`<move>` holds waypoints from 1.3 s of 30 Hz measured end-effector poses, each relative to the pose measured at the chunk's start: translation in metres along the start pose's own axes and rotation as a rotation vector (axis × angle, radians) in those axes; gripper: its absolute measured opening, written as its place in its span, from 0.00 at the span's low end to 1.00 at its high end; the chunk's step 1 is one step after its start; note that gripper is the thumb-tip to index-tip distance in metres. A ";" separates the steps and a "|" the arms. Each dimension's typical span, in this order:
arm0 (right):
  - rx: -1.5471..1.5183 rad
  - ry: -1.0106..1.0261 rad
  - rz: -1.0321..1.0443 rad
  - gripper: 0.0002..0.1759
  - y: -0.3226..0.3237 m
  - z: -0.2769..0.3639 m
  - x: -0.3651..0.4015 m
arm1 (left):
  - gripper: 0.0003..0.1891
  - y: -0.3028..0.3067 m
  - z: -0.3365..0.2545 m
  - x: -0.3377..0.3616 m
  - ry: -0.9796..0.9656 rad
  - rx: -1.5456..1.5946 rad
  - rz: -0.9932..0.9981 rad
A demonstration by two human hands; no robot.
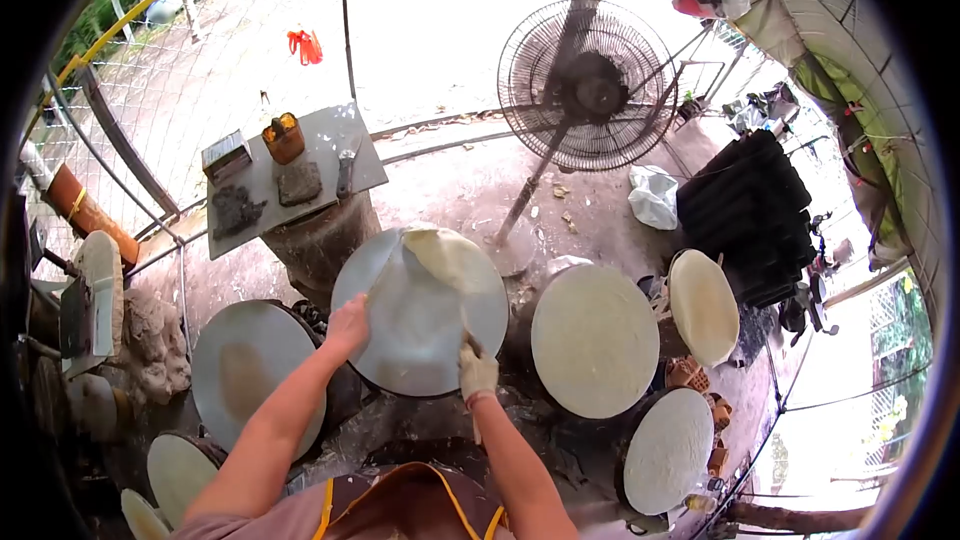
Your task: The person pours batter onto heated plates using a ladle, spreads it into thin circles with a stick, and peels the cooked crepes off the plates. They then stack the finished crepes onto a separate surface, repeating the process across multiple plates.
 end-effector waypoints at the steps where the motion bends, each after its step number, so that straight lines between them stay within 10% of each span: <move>1: -0.182 0.105 -0.124 0.21 -0.003 -0.020 -0.007 | 0.08 0.005 0.007 -0.002 0.008 0.000 -0.012; 2: -0.365 0.204 -0.245 0.20 -0.005 -0.037 -0.011 | 0.09 0.008 0.012 -0.002 0.022 -0.011 -0.021; 3: 0.089 0.339 -0.328 0.16 -0.007 -0.028 -0.006 | 0.09 0.009 0.017 0.002 0.033 -0.027 -0.019; 6: 0.282 -0.042 0.098 0.13 -0.053 -0.043 -0.054 | 0.11 0.010 0.026 0.004 0.042 -0.061 -0.028; 7: -0.213 -0.258 0.303 0.12 -0.048 0.011 -0.008 | 0.12 0.012 0.029 0.003 0.041 -0.070 -0.038; 12: 0.314 0.338 -0.216 0.09 -0.024 -0.002 -0.025 | 0.26 0.050 0.036 0.025 0.042 -0.161 -0.109; 16: -0.047 -0.207 0.400 0.14 -0.058 0.030 -0.005 | 0.33 0.066 0.042 0.054 -0.080 -0.161 -0.141; 21: -0.253 0.045 -0.068 0.13 -0.009 -0.031 -0.043 | 0.34 0.096 0.061 0.090 0.010 -0.173 -0.157; 25: 0.787 0.712 0.231 0.16 -0.075 0.047 -0.036 | 0.32 0.092 0.051 0.111 -0.032 -0.221 -0.144; 28: 0.153 -0.077 0.535 0.20 -0.039 0.060 -0.005 | 0.31 0.094 0.055 0.131 -0.035 -0.176 -0.185; 32: -0.144 -0.005 0.113 0.21 -0.004 0.030 -0.040 | 0.29 0.103 0.056 0.162 0.077 -0.078 -0.195; 35: 0.141 0.120 0.552 0.20 -0.065 0.044 -0.041 | 0.26 0.097 0.043 0.170 0.041 0.132 -0.313; 39: 0.181 0.149 0.606 0.19 -0.024 0.054 -0.040 | 0.22 0.101 0.018 0.177 -0.061 0.311 -0.491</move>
Point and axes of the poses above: each hand's wrist, its own x-axis away from the middle knuckle, its own y-axis out of the back of the hand, z = x × y, the point moved 7 cm from there along -x, towards the middle knuckle, and after that the axes turned 11 degrees about x, right-handed, at the moved point
